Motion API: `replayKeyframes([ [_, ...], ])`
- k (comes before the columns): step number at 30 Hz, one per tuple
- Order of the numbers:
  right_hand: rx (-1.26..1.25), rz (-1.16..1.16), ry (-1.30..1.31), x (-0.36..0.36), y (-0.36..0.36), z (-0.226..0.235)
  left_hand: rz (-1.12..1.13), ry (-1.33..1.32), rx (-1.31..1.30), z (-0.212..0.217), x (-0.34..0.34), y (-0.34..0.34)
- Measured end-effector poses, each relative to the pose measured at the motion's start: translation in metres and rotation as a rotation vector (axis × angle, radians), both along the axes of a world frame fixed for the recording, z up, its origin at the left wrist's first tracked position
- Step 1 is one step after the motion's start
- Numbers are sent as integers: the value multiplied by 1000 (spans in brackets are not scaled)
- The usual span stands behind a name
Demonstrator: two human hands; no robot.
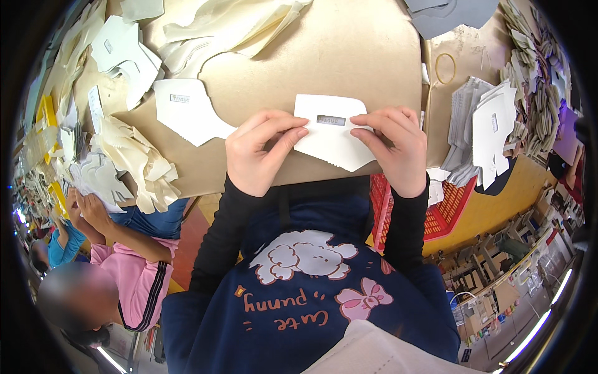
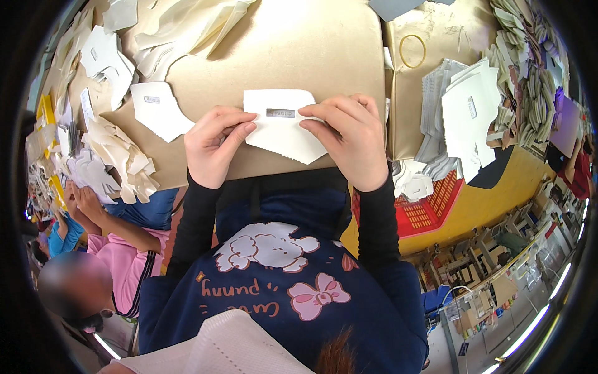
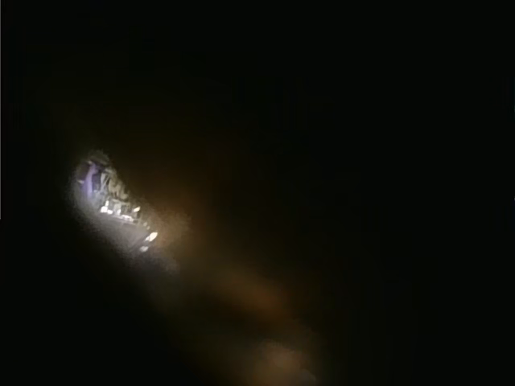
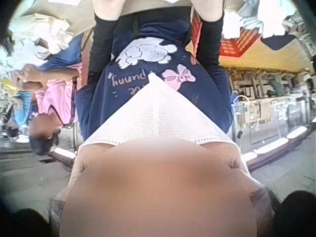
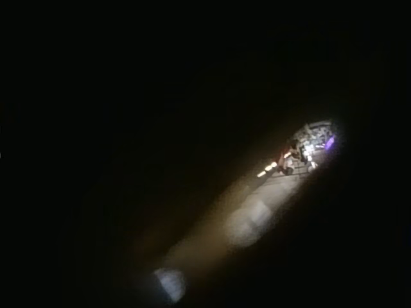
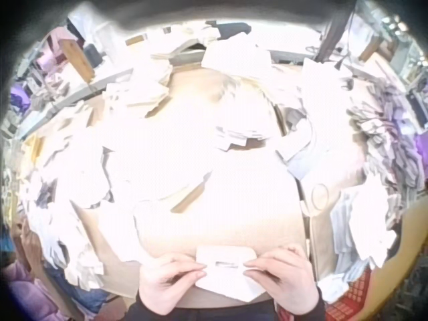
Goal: The person repeatedly picks up small white paper cutouts and aligns them with a grey template on the table, then places them into a red basket. The process is repetitive and involves handling multiple identical paper pieces.
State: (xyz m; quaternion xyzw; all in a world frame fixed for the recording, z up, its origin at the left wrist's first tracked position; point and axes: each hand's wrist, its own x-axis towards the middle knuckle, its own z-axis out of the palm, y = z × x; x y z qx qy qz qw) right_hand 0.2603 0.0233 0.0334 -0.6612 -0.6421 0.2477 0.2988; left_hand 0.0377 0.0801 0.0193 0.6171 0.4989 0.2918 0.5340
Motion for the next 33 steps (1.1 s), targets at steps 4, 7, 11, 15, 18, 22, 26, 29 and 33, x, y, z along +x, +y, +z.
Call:
replayKeyframes([
  [4, -47, 12, -4, 2, 2, 1, -54, 156, 23, 2, -5, 1],
  [7, -66, 19, 7, 3, 2, 0, -96, 209, 177, 0, -6, 4],
  [11, -29, 20, -15, 2, 2, -4, -111, 290, 194, 0, -5, 7],
  [15, -26, 22, -30, 2, 1, -6, -129, 328, 134, 3, -6, 6],
  [18, -30, 24, -37, 2, 1, -6, -129, 342, 122, 4, -5, 7],
  [22, -37, 26, -42, 2, 2, -7, -127, 350, 120, 4, -4, 7],
  [26, -43, 30, -49, 2, 2, -7, -126, 353, 118, 4, -4, 7],
  [29, -49, 33, -55, 2, 3, -7, -133, 364, 113, 3, -4, 7],
  [33, -45, 34, -56, 2, 3, -7, -106, 347, 143, 0, -3, 7],
])
